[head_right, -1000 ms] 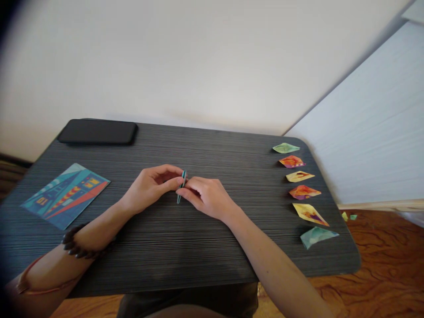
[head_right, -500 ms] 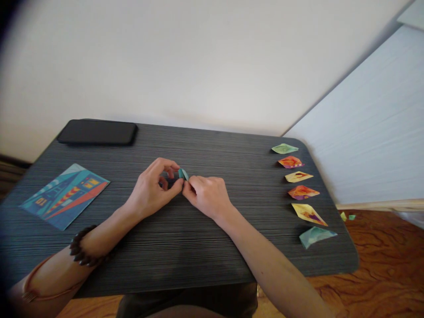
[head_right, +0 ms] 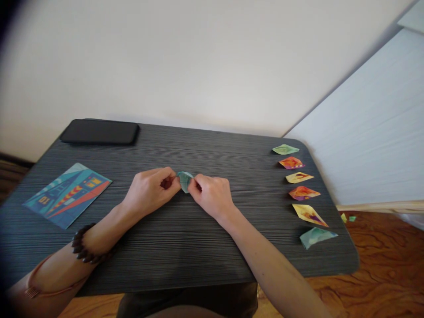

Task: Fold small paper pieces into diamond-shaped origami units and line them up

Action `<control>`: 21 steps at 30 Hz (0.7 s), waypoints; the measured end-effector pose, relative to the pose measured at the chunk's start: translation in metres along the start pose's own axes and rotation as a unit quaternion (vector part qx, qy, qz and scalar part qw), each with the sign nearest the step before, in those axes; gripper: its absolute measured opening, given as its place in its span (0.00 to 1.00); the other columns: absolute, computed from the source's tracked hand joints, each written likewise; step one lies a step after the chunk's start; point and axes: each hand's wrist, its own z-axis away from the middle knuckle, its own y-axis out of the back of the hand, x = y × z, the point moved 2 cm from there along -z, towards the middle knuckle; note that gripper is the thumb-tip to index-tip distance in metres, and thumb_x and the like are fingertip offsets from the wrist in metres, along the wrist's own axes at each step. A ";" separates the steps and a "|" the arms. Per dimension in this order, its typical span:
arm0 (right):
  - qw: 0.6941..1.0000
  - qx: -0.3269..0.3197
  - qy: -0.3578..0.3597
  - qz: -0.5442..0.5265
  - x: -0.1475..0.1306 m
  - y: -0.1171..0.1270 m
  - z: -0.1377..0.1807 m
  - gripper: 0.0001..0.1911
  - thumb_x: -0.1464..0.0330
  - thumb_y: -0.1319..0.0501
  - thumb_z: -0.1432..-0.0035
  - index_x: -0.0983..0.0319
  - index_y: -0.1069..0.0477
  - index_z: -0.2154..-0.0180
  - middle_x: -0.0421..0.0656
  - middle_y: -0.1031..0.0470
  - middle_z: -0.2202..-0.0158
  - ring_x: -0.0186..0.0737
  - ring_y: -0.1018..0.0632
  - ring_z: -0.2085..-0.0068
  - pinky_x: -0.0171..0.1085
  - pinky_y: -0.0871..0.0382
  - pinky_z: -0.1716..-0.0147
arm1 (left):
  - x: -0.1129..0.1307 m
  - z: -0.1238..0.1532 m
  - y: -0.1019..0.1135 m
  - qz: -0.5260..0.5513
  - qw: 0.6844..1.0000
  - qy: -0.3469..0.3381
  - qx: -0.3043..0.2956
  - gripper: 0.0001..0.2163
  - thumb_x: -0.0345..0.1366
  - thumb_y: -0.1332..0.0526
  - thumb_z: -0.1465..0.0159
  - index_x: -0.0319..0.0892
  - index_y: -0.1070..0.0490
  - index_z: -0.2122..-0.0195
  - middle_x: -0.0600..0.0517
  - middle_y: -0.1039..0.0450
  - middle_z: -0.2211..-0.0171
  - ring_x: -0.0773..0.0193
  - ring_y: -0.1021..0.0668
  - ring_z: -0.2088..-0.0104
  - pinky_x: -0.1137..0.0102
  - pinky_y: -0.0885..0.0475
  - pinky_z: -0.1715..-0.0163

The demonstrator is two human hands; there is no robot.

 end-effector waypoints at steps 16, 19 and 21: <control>0.999 -0.040 -0.007 0.015 -0.005 0.001 -0.001 0.15 0.65 0.46 0.42 0.61 0.34 0.79 0.36 0.26 0.80 0.30 0.28 0.79 0.33 0.51 0.76 | -0.004 -0.002 -0.003 0.019 0.993 0.059 -0.100 0.12 0.41 0.46 0.40 0.42 0.35 0.78 0.55 0.30 0.80 0.67 0.29 0.79 0.72 0.43 0.76; 0.998 -0.068 0.003 0.010 -0.007 0.001 -0.003 0.14 0.63 0.46 0.41 0.61 0.34 0.77 0.36 0.26 0.79 0.31 0.28 0.77 0.33 0.50 0.76 | -0.003 -0.003 -0.003 0.019 0.994 0.031 -0.106 0.11 0.41 0.46 0.39 0.42 0.34 0.76 0.55 0.29 0.80 0.67 0.29 0.79 0.72 0.42 0.76; 0.997 -0.078 0.010 0.012 -0.007 0.001 -0.004 0.13 0.64 0.46 0.41 0.61 0.34 0.76 0.37 0.26 0.78 0.31 0.27 0.76 0.33 0.50 0.76 | -0.004 -0.003 -0.003 0.005 0.995 0.022 -0.100 0.11 0.41 0.46 0.39 0.42 0.33 0.75 0.54 0.29 0.79 0.66 0.28 0.79 0.72 0.42 0.76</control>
